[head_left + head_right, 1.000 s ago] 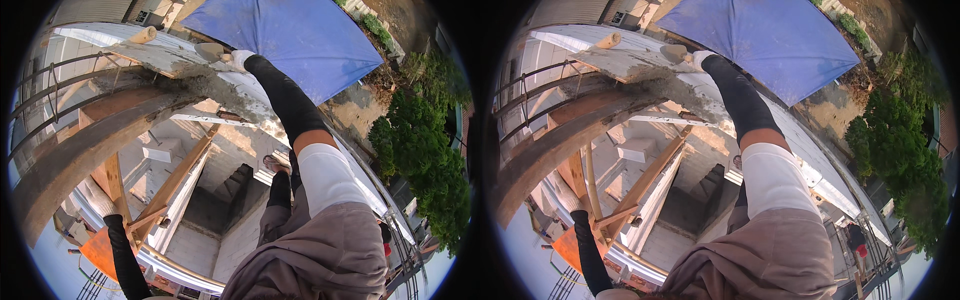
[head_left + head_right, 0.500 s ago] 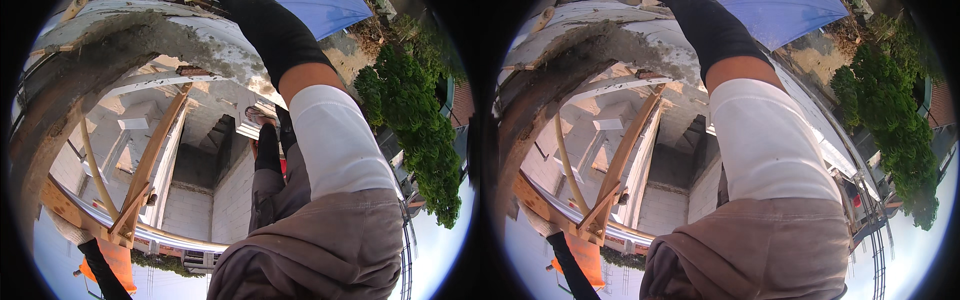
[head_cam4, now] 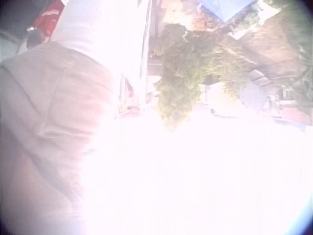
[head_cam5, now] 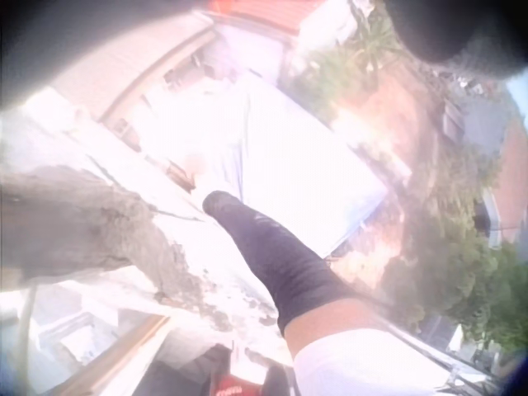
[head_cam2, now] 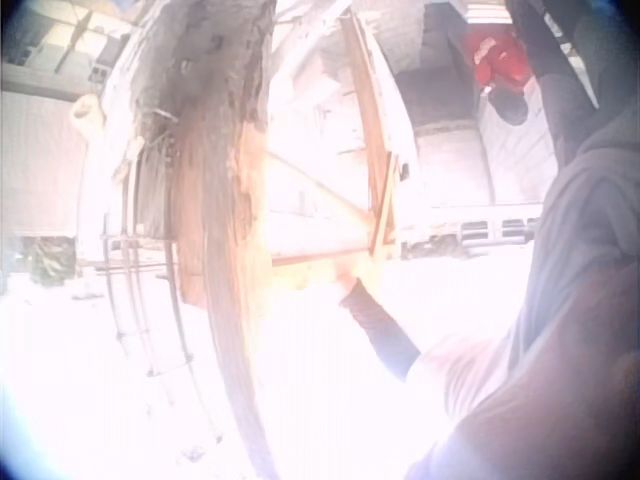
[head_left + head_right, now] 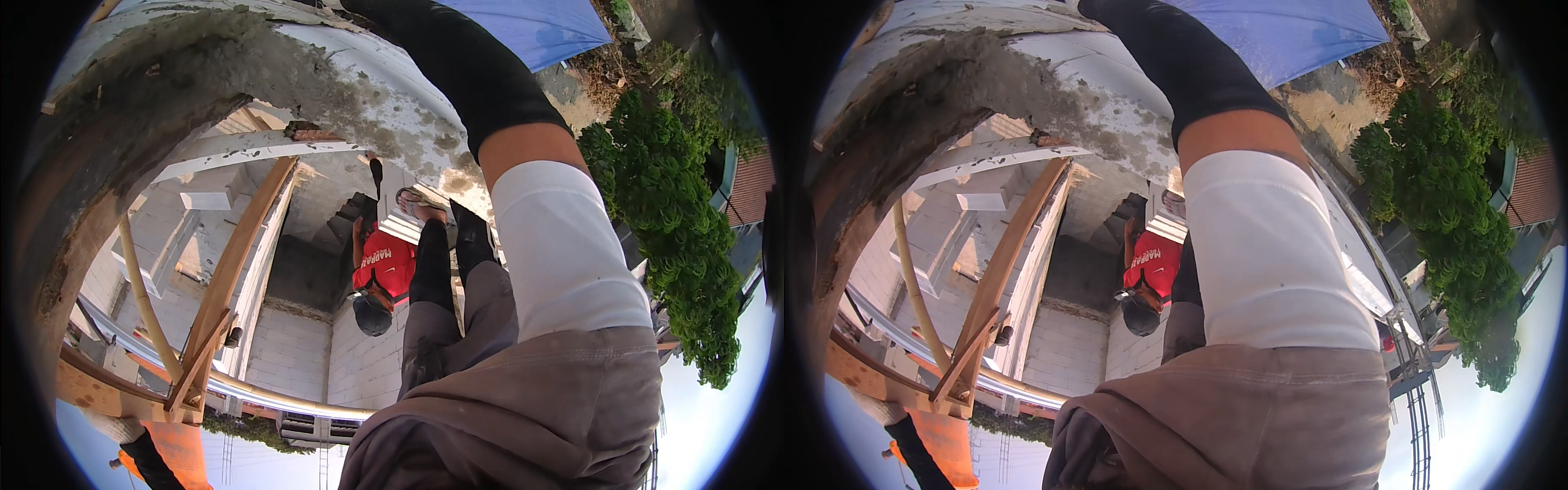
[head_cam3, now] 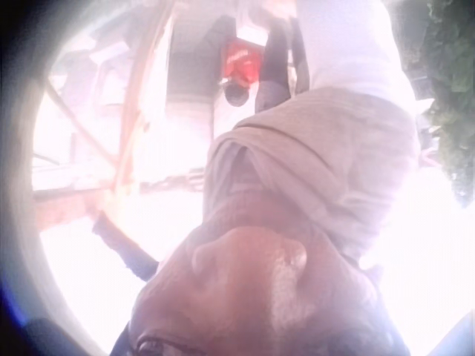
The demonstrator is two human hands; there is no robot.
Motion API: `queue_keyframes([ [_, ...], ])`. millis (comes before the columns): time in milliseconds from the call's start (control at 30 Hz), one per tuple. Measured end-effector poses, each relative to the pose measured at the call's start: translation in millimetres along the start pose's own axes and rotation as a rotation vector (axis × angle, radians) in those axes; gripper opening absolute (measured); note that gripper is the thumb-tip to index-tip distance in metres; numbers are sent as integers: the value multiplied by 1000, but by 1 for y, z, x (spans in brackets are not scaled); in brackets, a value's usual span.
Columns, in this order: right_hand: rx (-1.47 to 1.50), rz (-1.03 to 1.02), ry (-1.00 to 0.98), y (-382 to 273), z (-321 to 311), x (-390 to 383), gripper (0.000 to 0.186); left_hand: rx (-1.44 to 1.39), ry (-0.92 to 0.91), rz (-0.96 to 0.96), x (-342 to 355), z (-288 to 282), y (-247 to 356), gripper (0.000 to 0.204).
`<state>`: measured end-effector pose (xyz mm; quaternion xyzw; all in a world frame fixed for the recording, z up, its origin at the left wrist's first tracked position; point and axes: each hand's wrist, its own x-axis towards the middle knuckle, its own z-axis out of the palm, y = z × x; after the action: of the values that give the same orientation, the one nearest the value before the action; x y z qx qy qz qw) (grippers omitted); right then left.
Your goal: The person scoops wet cement from a bucket using a trowel and applies it to a vertical wall surface. They repeatedly smooth the cement along the wall edge, working in a linear fashion while standing on a narrow ledge.
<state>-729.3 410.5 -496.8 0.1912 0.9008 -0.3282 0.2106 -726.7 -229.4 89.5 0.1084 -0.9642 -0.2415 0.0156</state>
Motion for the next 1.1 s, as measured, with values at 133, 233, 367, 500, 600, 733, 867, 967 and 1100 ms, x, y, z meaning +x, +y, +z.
queue_keyframes([
  [133, -33, -34, 4, 8, -10, 17, 60, -14, -3, 6, 0, -8, -9, 53],
  [233, -54, -59, -216, 11, -7, 12, 60, -29, -3, 11, -4, -13, -18, 53],
  [367, 114, 205, 105, 15, -1, 17, 59, -61, -2, 35, -2, -12, -23, 52],
  [500, -156, -260, -217, 15, -30, 17, 69, -62, -3, 32, -9, -15, -34, 51],
  [600, 122, 21, 68, -11, -28, -2, 65, -52, -7, 22, -20, -26, -42, 50],
  [733, -47, -292, -122, 9, -46, -6, 60, -123, -108, 74, -10, -21, -42, 49],
  [867, 185, 53, 217, -15, -65, -35, 65, 15, 58, 50, -10, 24, -33, 41],
  [967, -10, -337, -152, -9, -85, -49, 59, -213, 37, -41, -6, 44, -13, 35],
  [1100, 124, 89, 156, -42, -102, -71, 66, -31, 116, 150, -16, 78, 22, 37],
])
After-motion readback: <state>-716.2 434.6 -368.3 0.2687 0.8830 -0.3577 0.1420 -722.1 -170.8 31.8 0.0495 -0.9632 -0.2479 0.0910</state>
